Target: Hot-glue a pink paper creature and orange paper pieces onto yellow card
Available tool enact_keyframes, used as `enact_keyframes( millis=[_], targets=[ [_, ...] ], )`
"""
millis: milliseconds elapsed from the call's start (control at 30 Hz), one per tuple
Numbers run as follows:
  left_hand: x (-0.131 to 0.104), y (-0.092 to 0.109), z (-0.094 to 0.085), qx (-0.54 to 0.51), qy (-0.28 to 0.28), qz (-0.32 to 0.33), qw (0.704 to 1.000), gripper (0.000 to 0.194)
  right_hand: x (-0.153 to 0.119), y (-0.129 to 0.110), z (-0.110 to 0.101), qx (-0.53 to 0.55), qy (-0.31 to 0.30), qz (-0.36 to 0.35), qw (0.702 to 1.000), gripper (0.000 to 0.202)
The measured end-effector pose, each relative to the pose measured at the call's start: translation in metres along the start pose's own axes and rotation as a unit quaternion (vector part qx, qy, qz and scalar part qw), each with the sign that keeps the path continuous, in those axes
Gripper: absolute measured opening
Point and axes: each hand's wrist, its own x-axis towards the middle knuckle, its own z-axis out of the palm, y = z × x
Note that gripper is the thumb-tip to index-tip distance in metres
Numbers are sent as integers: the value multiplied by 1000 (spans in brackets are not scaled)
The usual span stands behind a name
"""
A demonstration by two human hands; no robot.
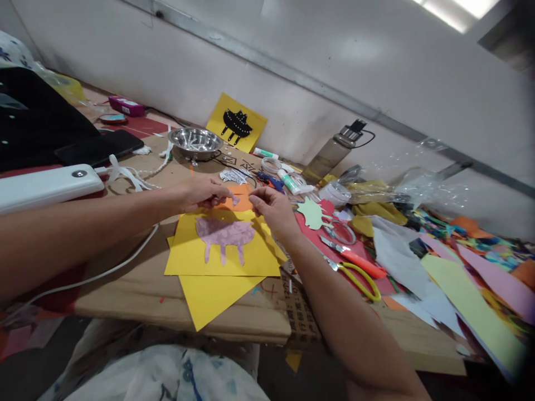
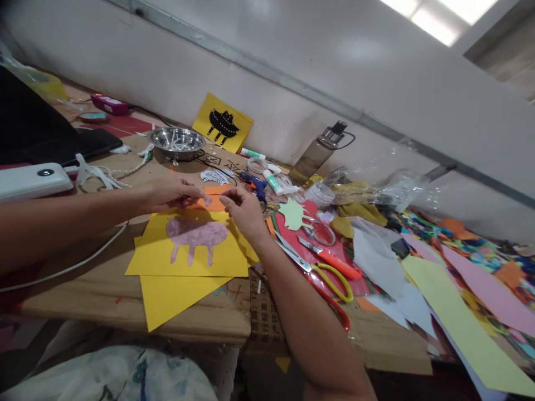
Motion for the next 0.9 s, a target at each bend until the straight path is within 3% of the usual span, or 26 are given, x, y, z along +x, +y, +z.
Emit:
enact_keyframes(
  millis=[133,533,700,900],
  targets=[
    [2,-5,2,-7,-9,-43,999,26,-3,-2,5,-55,-49,-14,997,9],
    [4,-6,2,27,-43,-75,996,28,-2,-1,9,-156,-71,-30,985,10],
    [-2,5,7,55,-9,-144,988,21,-1,-2,8,-160,-99,12,982,7],
    [-9,14,6,255,33,-52,965,24,-1,-1,9,-140,-113,54,982,6]
  ],
)
